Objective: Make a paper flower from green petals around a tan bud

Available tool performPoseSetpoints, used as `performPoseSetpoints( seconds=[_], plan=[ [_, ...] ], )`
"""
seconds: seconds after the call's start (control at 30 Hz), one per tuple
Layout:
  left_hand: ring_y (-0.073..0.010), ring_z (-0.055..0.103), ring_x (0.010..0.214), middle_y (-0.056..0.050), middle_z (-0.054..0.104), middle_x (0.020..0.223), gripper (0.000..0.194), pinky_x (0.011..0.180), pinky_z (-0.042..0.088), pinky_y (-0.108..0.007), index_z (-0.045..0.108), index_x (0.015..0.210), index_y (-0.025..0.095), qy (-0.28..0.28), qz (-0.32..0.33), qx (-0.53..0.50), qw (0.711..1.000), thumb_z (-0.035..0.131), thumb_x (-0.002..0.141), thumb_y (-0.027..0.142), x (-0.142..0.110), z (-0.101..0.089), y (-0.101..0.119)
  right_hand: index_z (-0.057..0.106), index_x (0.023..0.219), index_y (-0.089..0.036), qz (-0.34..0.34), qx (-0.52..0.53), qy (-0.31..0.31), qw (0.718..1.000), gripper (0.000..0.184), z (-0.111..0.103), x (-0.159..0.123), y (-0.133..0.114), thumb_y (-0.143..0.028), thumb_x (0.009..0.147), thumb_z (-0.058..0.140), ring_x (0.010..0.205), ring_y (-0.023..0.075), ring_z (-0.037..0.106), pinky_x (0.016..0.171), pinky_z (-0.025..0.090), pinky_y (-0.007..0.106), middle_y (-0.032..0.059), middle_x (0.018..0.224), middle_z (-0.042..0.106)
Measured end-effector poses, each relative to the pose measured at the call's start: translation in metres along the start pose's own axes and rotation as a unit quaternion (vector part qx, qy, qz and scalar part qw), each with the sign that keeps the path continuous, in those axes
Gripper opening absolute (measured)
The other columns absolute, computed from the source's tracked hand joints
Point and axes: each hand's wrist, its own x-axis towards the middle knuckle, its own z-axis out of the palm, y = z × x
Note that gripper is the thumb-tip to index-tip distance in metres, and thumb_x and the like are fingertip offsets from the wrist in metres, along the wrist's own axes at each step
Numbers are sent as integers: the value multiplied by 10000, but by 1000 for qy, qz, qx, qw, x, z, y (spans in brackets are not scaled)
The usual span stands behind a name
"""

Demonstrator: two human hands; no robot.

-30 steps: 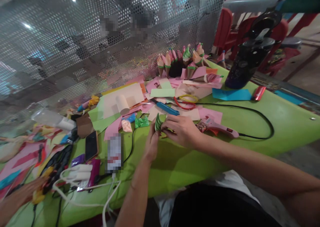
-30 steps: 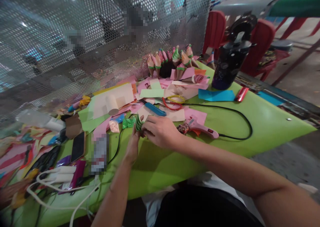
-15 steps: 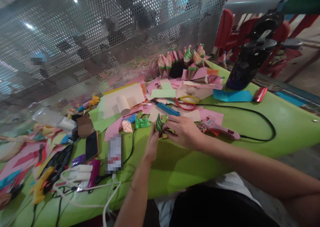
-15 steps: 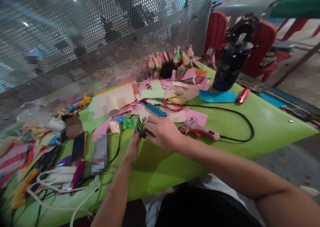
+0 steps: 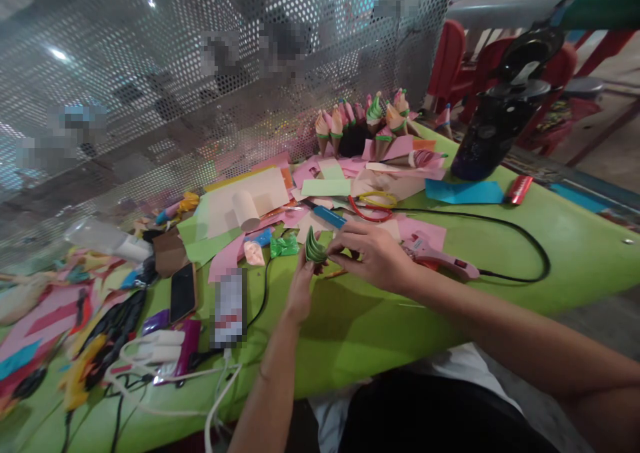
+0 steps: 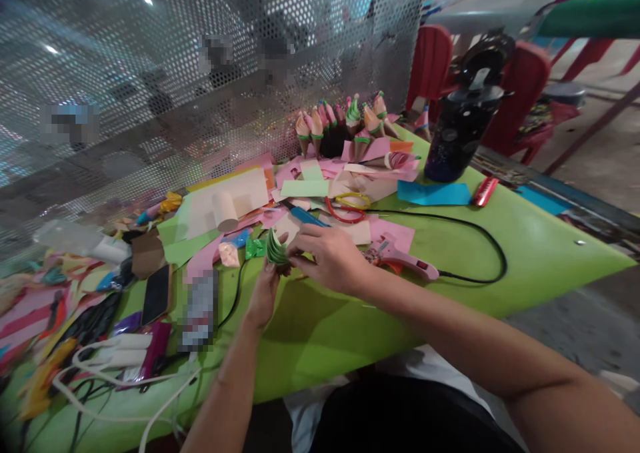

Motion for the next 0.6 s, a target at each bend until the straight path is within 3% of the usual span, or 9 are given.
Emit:
performPoseSetpoints(
  seconds=[0.13,0.27,0.4,0.6],
  plan=[
    [-172,543,814,-52,678,1072,585,762,426,-304,506,1401,227,13,4,18,1000,515,882,497,0,-1,-1,703,871,-182,-20,9,-2,1000,95,5,-1,-1,-153,898,617,772,170,656,667,493,264,61,854,700],
    [-209,584,1031,-59,633,1260,580,885,455,-324,450,1442,256,7,-2,51,999,508,903,463,-1,0,-2,708,910,-186,-33,-20,-1,999,123,12,-4,-4,-165,922,588,770,176,652,661,485,272,71,859,701],
    [-259,461,1346,-71,531,1451,608,1102,382,-380,444,1440,254,5,25,72,997,517,892,506,-2,4,1,700,911,-179,-40,-67,4,997,155,16,-6,-6,-179,950,550,741,170,632,646,444,276,66,845,695],
    [-262,365,1440,-80,475,1515,599,1172,321,-394,439,1448,218,-13,48,96,994,506,909,471,-2,8,10,673,871,-168,-34,-110,3,993,130,19,-8,-6,-148,916,553,684,160,573,615,384,281,53,803,648]
  ],
)
